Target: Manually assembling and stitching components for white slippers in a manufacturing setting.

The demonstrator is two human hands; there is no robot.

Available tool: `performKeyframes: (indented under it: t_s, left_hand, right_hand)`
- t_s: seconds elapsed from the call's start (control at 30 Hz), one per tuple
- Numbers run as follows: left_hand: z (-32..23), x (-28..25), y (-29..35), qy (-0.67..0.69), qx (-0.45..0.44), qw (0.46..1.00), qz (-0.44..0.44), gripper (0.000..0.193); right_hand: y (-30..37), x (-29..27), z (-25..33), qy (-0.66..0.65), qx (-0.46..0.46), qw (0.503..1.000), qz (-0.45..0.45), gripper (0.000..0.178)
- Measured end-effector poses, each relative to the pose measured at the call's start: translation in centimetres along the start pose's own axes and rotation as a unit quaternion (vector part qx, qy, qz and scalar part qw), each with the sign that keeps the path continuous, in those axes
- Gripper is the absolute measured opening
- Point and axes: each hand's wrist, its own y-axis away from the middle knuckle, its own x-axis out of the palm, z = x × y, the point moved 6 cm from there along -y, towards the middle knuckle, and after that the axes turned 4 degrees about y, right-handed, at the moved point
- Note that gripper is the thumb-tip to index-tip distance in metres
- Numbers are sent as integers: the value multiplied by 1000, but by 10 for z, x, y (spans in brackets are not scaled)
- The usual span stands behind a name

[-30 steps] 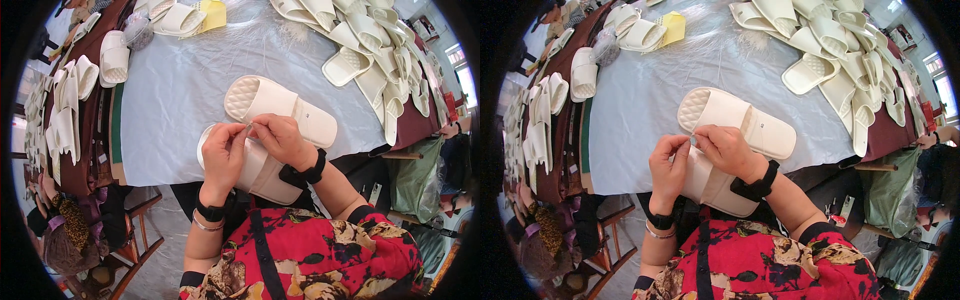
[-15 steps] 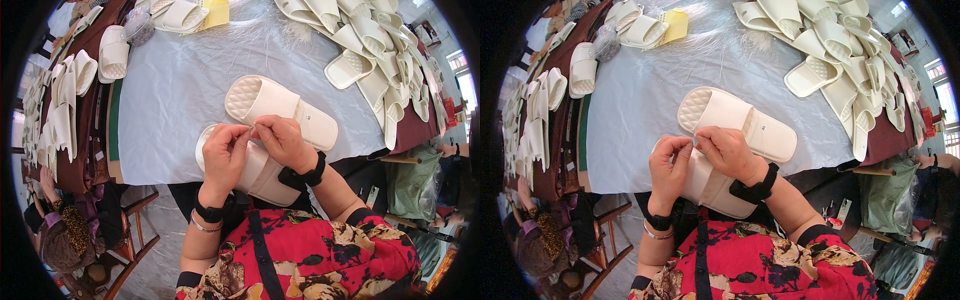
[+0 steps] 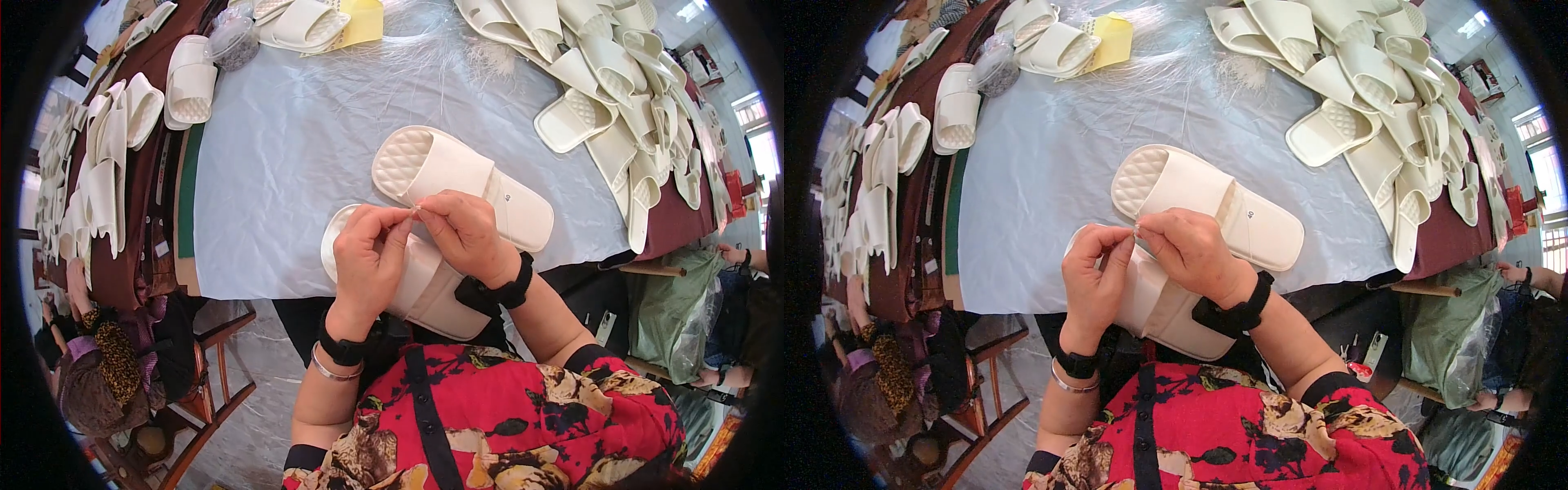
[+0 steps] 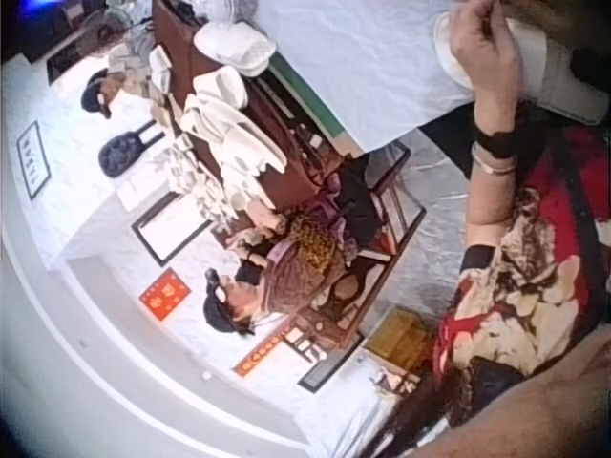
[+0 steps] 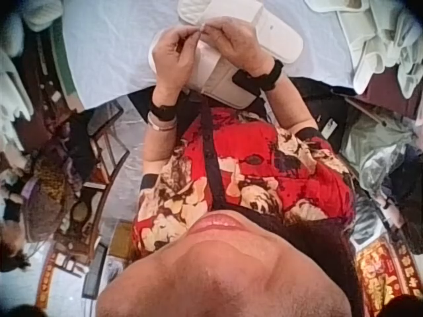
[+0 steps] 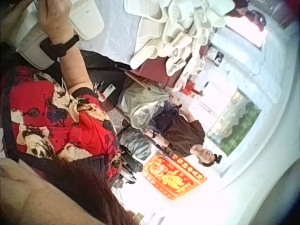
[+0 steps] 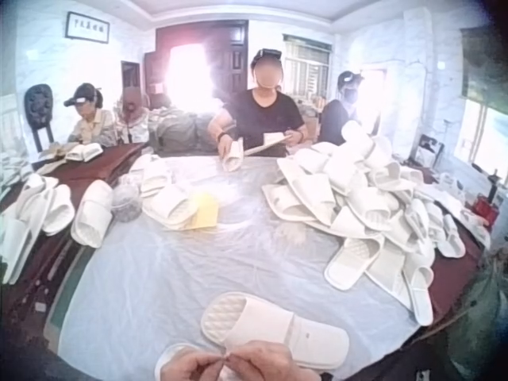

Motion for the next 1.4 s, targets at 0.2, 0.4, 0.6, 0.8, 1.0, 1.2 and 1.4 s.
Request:
performKeyframes:
  t_s: [0.2,0.4,0.6,0.8,1.0,1.2,1.4]
  left_hand:
    - [1,-1,1,7,-5,1000,-3,7]
    - [0,-3,2,12,31,999,-12,7]
    - [2,-2,4,32,21,999,-13,7]
    - [7,-5,6,43,14,999,-17,7]
    - [4,-6,4,34,15,999,-12,6]
    - [5,-9,9,-28,-10,999,-28,9]
    - [-1,-10,6,-58,15,998,-27,10]
  right_hand:
    - [0,0,1,-9,-7,1000,-11,12]
    - [2,0,0,-11,-17,1000,-21,12]
    - [3,0,3,5,-33,999,-10,13]
    - [4,1,1,-9,-25,999,-22,15]
    - [3,2,0,9,-17,999,-29,16]
    - [-2,6,6,39,-20,999,-30,16]
    - [-3,7,8,58,-20,998,-21,14]
